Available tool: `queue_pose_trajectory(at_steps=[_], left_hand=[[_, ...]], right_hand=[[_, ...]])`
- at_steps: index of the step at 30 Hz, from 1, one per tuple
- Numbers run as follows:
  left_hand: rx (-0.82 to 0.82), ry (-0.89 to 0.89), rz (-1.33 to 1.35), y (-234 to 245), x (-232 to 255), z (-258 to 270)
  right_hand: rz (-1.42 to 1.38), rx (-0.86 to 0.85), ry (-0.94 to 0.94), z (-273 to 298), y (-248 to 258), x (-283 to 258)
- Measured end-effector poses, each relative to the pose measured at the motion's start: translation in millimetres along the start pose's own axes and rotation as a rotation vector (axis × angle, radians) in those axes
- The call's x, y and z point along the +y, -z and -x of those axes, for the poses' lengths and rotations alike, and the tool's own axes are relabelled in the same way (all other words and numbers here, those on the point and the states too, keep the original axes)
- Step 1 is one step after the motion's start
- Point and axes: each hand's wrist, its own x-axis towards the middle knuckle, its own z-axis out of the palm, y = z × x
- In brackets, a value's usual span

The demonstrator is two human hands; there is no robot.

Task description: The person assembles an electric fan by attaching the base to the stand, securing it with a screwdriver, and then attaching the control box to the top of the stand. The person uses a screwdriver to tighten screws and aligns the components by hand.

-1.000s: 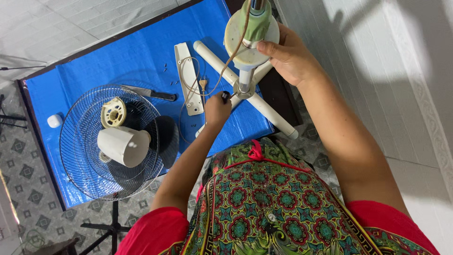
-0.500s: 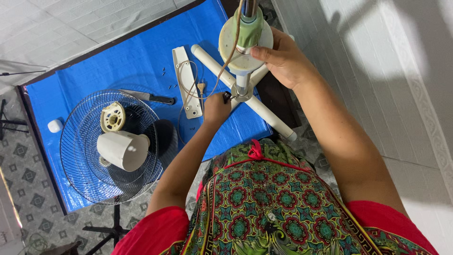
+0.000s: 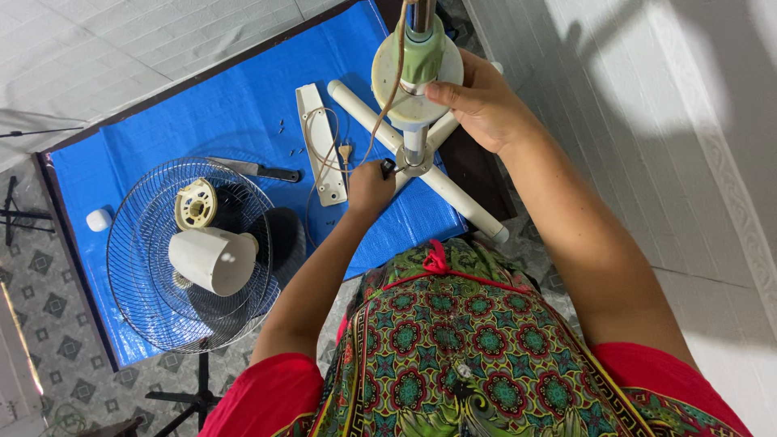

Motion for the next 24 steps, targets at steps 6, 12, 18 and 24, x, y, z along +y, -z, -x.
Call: queue_pose_trajectory(at_steps=[6,12,18,24], left_hand=[[-0.027,-0.02,-0.014,1,-3,-3],[-0.135,-0.092,-0.177,4,2,-10],[-0.11,-0.085,-0.134,15,2,-16],[-0.145,-0.014,-0.09,14,-7,-19]], right_hand=[[0.02,-0.011,0.021,-1,1,2],[0.021,0.014,-0.002,1,-1,1],[0.029,-0.008,0.001,2,0,0],[0.02,-0.025,0.006,0,1,1]])
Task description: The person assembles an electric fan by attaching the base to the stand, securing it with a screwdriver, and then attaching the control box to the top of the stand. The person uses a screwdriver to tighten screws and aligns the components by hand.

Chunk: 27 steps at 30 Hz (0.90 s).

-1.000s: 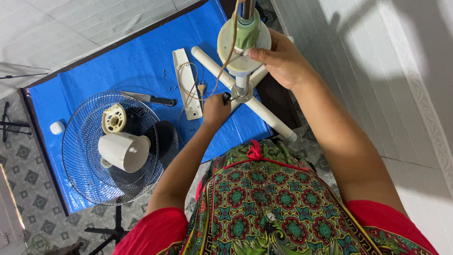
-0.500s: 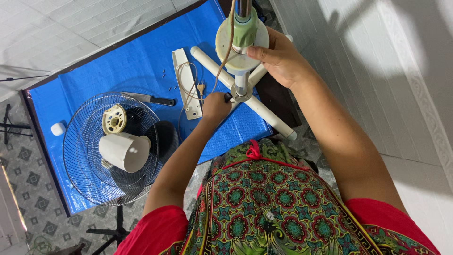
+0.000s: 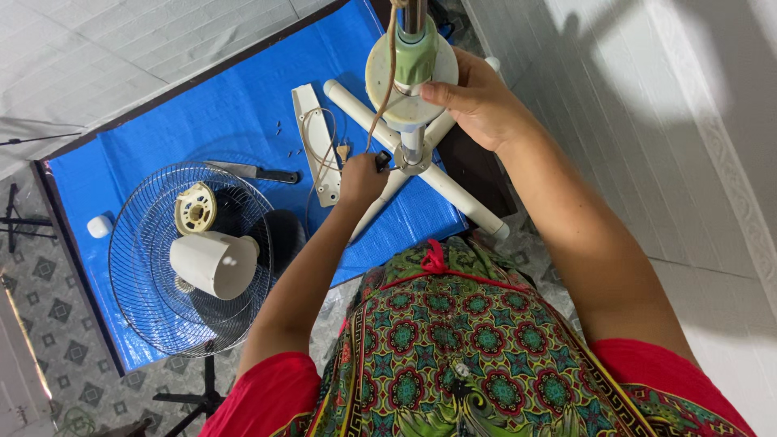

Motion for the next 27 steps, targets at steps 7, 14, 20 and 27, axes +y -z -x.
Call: queue_pose_trajectory(at_steps=[7,14,20,27], left_hand=[[0.01,-0.032,-0.03,-14,-4,-7],[0.041,-0.082,-0.044,-17,-5,-9],[0.001,-0.052,-0.057,-17,-2,-14],[-0.015,-0.052,-0.045,-15,0,-16]], right_hand=[[0.023,0.017,0.002,-1,0,1],[-0.002,0.032,-0.011,-1,1,2],[0.052,0.072,-0.015,-1,-1,2],[0.028,0.079,-0.009,-1,-2,1]])
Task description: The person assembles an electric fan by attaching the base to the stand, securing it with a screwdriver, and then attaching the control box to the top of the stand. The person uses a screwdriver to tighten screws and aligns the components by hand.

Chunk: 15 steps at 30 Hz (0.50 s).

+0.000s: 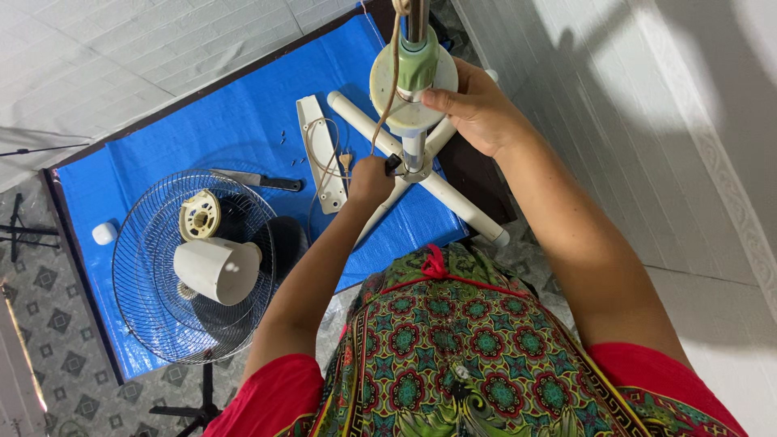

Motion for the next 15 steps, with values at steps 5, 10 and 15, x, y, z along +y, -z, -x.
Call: queue_pose_trajectory(at_steps=[5,10,15], left_hand=[[-0.022,-0.006,-0.013,1.8,3.7,-0.9],[0.004,-0.029,0.017,1.7,4.7,2.4],[-0.01,-0.049,-0.022,-3.2,2.8,-0.3]], right_hand=[[0.007,-0.014,0.012,1.2,-1.1,-0.8],[-0.018,-0.011,0.008,-0.3,-1.0,0.0],[-0.021,-0.014,0.001,-1.0,-1.0,0.1]])
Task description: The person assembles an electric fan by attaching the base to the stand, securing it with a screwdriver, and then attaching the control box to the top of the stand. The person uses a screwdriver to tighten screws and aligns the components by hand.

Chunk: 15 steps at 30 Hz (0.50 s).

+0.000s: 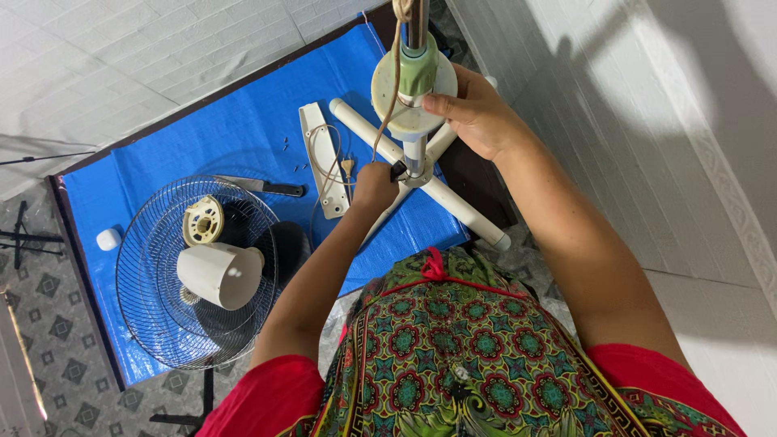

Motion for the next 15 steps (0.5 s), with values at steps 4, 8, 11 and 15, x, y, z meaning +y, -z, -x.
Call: queue_pose_trajectory(at_steps=[4,8,11,15], left_hand=[[-0.016,-0.008,-0.033,-5,-2,-4],[-0.015,-0.014,-0.021,-4,-2,-1],[-0.007,-0.037,-0.016,1,2,2],[-0.076,0.017,-0.11,10,18,2]], right_hand=[[0.01,0.009,-0.001,1,0,-1],[0.023,0.017,-0.007,1,-1,-1],[0.011,0.016,-0.008,1,0,0],[0.007,0.018,-0.004,0,-1,0]])
